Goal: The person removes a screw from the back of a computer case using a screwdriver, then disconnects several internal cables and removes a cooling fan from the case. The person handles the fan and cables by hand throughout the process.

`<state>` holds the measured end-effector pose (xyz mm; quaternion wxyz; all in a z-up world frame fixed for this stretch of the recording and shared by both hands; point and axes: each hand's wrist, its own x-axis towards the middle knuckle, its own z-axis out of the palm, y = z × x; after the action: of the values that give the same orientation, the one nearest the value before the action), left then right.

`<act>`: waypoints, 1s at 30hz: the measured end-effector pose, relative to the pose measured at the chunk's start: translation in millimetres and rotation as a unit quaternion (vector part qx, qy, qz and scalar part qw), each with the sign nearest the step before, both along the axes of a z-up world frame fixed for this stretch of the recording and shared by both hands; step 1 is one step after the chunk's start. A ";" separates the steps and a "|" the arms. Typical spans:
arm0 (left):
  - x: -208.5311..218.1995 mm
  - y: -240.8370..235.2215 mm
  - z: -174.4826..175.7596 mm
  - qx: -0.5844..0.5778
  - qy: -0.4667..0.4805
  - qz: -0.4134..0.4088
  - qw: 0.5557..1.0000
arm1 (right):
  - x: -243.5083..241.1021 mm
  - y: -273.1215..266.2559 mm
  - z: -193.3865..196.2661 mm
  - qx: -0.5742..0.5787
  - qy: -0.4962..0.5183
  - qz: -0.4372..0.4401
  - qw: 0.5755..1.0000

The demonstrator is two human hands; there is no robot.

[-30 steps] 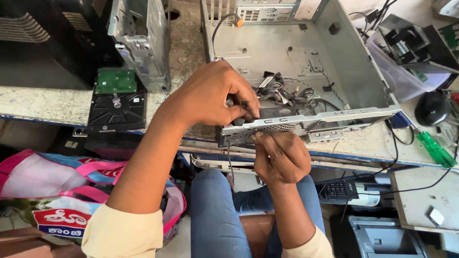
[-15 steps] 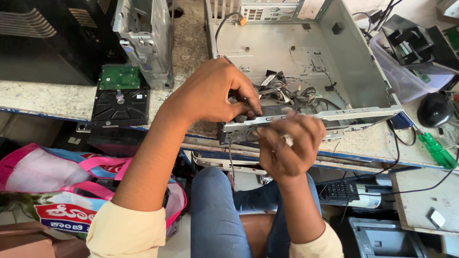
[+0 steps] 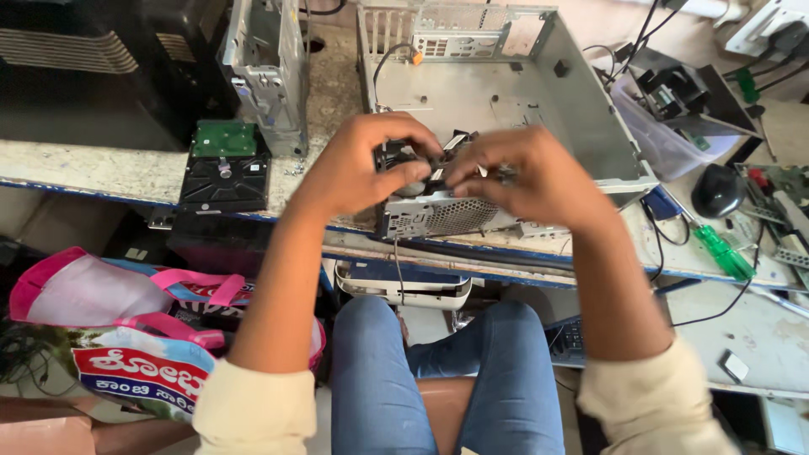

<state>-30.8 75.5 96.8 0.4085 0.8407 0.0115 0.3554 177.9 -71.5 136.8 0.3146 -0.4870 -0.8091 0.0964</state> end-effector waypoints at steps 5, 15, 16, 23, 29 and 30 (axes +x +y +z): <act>-11.6 -68.6 -37.3 0.151 -0.150 0.265 0.940 | 18.5 56.8 25.6 -0.266 -0.057 0.039 0.962; 6.4 -115.3 -67.9 0.273 -0.026 0.528 0.804 | 8.0 126.3 18.7 -0.489 -0.119 0.195 0.842; 9.5 -117.1 -66.4 0.266 -0.026 0.530 0.804 | 7.8 130.5 18.5 -0.492 -0.121 0.201 0.839; 32.9 -128.7 -61.2 0.191 -0.026 0.523 0.831 | 18.2 123.5 12.5 -0.386 -0.113 0.297 0.866; 45.7 -127.8 -63.9 0.195 -0.010 0.520 0.832 | 22.2 114.0 19.8 -0.301 -0.082 0.340 0.887; 46.3 -126.4 -64.6 0.200 -0.010 0.521 0.830 | 20.4 115.3 19.2 -0.303 -0.076 0.345 0.885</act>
<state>15.5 -50.9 32.2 -0.0139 0.7697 0.3726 0.5181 198.3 43.8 156.0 0.0356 -0.2550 -0.8786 0.4021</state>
